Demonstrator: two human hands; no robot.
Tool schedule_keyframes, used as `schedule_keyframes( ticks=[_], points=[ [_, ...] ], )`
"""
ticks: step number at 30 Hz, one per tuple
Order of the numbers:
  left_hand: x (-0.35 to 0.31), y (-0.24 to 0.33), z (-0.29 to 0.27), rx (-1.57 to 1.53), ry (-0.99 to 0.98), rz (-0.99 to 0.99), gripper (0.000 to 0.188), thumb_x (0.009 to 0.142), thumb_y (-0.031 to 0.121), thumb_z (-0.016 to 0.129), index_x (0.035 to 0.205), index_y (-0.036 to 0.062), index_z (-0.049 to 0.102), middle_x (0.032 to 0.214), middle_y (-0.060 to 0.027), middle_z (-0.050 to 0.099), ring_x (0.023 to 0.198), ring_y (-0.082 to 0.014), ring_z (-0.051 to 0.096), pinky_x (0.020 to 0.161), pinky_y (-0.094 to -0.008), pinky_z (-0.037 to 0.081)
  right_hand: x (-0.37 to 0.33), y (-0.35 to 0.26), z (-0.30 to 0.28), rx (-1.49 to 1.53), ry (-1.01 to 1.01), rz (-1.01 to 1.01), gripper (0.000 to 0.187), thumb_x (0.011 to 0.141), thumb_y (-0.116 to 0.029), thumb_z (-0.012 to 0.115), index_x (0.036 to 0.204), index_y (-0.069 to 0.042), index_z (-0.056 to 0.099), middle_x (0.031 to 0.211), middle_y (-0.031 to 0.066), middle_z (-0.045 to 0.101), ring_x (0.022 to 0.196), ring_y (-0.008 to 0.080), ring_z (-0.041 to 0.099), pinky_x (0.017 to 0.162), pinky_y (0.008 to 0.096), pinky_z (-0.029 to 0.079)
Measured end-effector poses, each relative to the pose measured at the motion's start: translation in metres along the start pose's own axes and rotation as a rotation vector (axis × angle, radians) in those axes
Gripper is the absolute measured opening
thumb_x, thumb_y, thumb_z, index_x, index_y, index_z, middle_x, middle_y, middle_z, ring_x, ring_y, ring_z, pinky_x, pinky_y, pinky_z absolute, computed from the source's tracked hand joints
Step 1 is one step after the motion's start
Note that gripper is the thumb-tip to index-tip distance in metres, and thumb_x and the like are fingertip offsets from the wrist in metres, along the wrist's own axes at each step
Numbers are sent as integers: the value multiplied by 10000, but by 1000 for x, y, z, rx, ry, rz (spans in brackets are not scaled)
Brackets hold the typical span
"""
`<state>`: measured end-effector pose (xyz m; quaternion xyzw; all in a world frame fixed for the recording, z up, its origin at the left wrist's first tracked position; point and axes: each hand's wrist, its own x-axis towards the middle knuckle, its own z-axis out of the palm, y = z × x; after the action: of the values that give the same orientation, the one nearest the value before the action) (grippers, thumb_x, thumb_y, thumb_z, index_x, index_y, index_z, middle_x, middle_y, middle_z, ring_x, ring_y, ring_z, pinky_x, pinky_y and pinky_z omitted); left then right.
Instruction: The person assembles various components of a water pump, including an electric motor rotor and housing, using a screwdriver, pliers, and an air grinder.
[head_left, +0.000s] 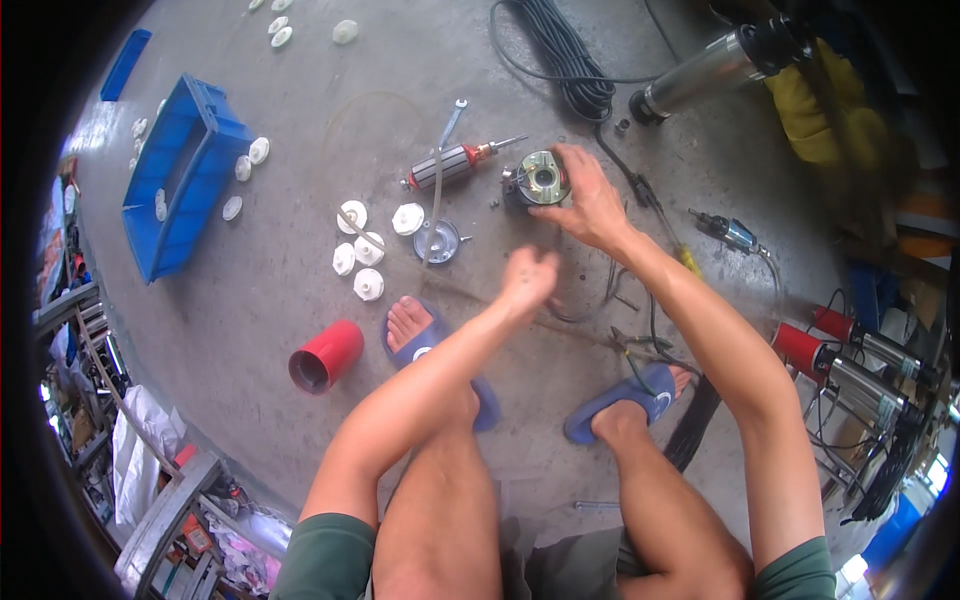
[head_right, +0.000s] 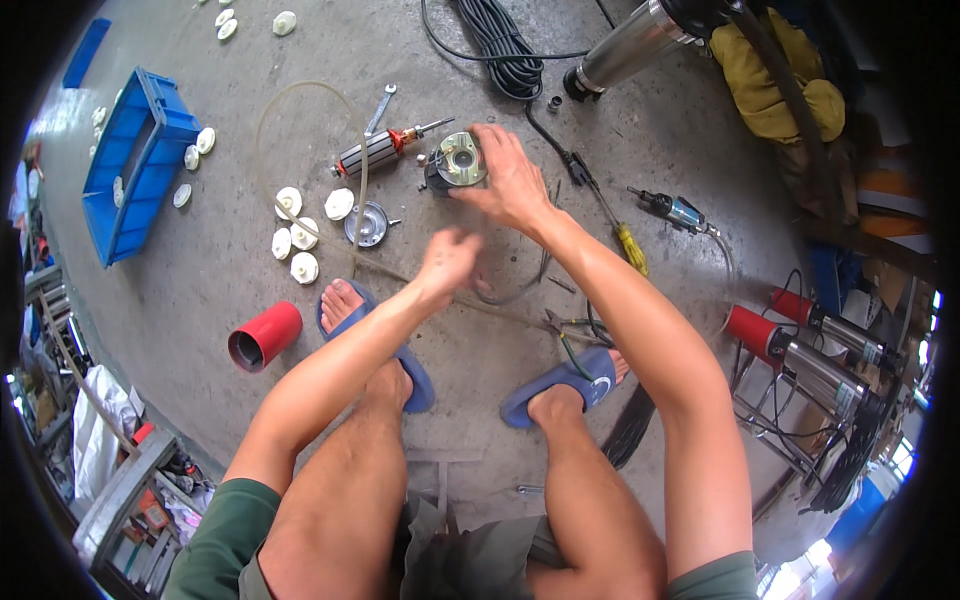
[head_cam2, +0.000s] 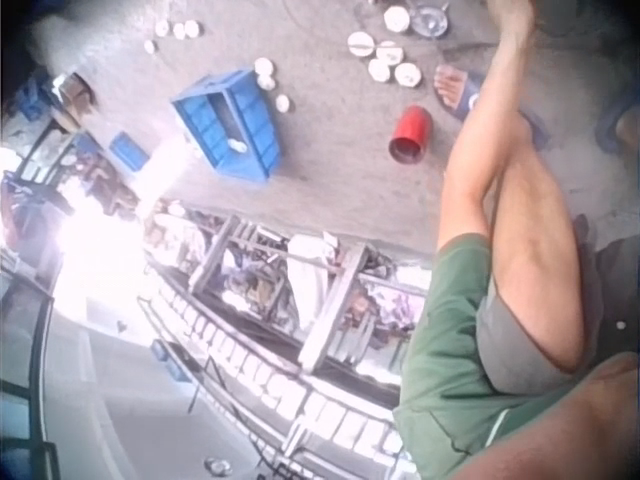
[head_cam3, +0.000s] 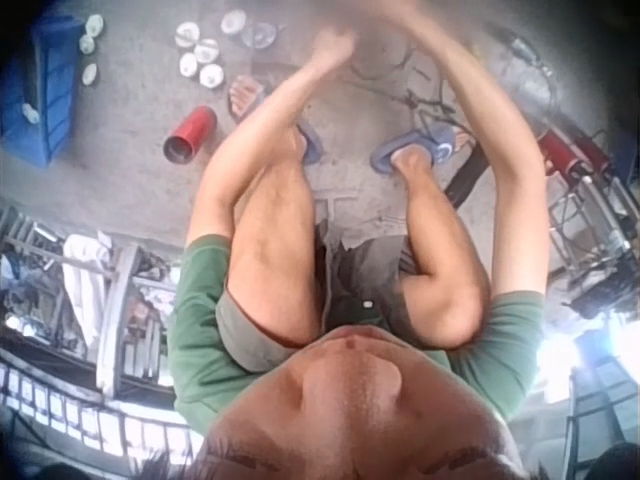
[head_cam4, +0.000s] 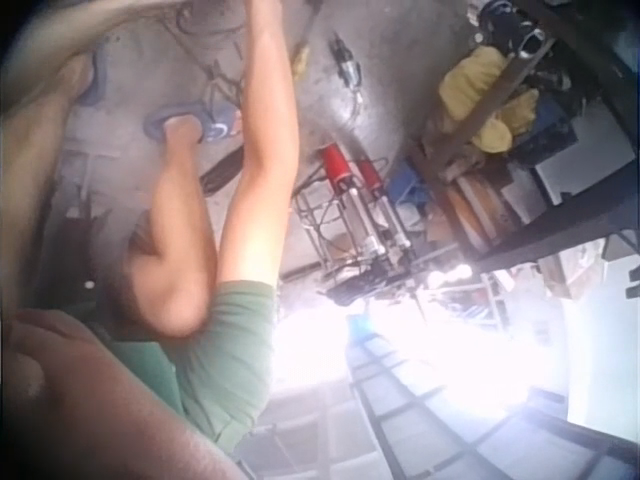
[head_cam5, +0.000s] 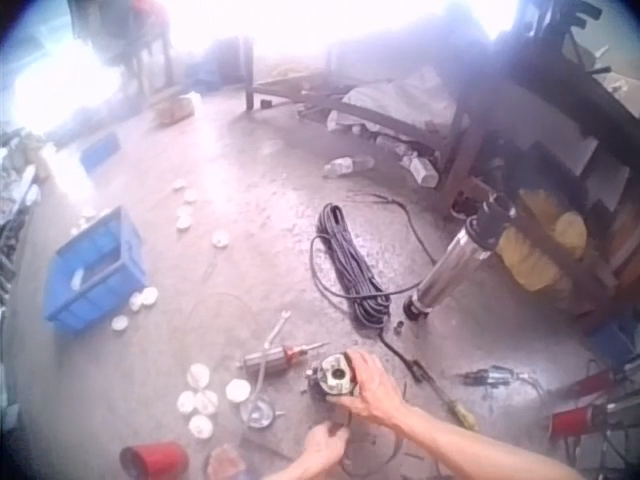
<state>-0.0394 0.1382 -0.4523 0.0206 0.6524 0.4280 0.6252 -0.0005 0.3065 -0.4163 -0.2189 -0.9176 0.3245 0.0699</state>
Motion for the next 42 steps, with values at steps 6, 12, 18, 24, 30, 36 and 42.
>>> schedule_keyframes(
  ticks=[6, 12, 18, 24, 30, 36, 42],
  points=[
    [21, -7, -52, 573, 472, 522, 742, 849, 261, 786, 1443, -52, 468, 1032, -228, 748, 954, -389, 748, 880, -448, 581, 1, 3, 16, 60, 22, 33, 960, 664, -313, 972, 1472, -45, 527, 1445, 181, 594, 1351, 384, 548, 1136, 451, 466],
    [12, 20, -51, 484, 373, 356, 775, 823, 248, 802, 1467, -23, 469, 1118, -221, 750, 1064, -377, 739, 932, -435, 577, -1, 1, 33, 17, 6, 40, 977, 664, -349, 958, 1500, -80, 530, 1442, 117, 606, 1331, 347, 554, 1093, 472, 505],
    [35, 25, -80, 78, 74, 609, 729, 746, 64, 828, 1414, -2, 541, 1276, -138, 731, 1192, -246, 697, 1015, -372, 556, -6, -12, 44, 59, 104, 66, 945, 639, -352, 969, 1463, -99, 580, 1361, 127, 668, 1265, 352, 597, 1059, 475, 518],
    [5, 5, -95, 139, -85, 445, 654, 730, -11, 778, 1352, -35, 578, 1215, -98, 726, 1140, -159, 667, 985, -331, 545, -43, -17, 58, 151, 97, -43, 961, 592, -332, 985, 1448, -115, 607, 1393, 117, 654, 1251, 360, 599, 1050, 474, 527],
    [-9, -5, -101, 128, -232, 420, 742, 716, -16, 721, 1435, 24, 542, 1211, -7, 671, 1078, -107, 604, 949, -278, 508, -68, -21, 62, 212, 73, -42, 945, 593, -336, 983, 1442, -145, 616, 1367, 103, 648, 1252, 356, 592, 1041, 482, 525],
    [7, 14, -120, 211, -327, 281, 729, 754, 4, 703, 1464, 34, 542, 1285, -62, 692, 1188, -150, 634, 1032, -309, 507, -59, -16, 61, 252, 64, -19, 928, 596, -362, 977, 1420, -116, 628, 1319, 141, 651, 1225, 377, 599, 1054, 475, 501],
    [-1, -3, -114, -17, -265, 317, 867, 757, 78, 869, 1496, -8, 423, 1327, -116, 631, 1222, -197, 610, 1023, -352, 518, -62, -21, 70, 252, 102, 54, 868, 638, -305, 953, 1434, -195, 625, 1302, 116, 650, 1239, 359, 607, 1030, 471, 531]
  ],
)
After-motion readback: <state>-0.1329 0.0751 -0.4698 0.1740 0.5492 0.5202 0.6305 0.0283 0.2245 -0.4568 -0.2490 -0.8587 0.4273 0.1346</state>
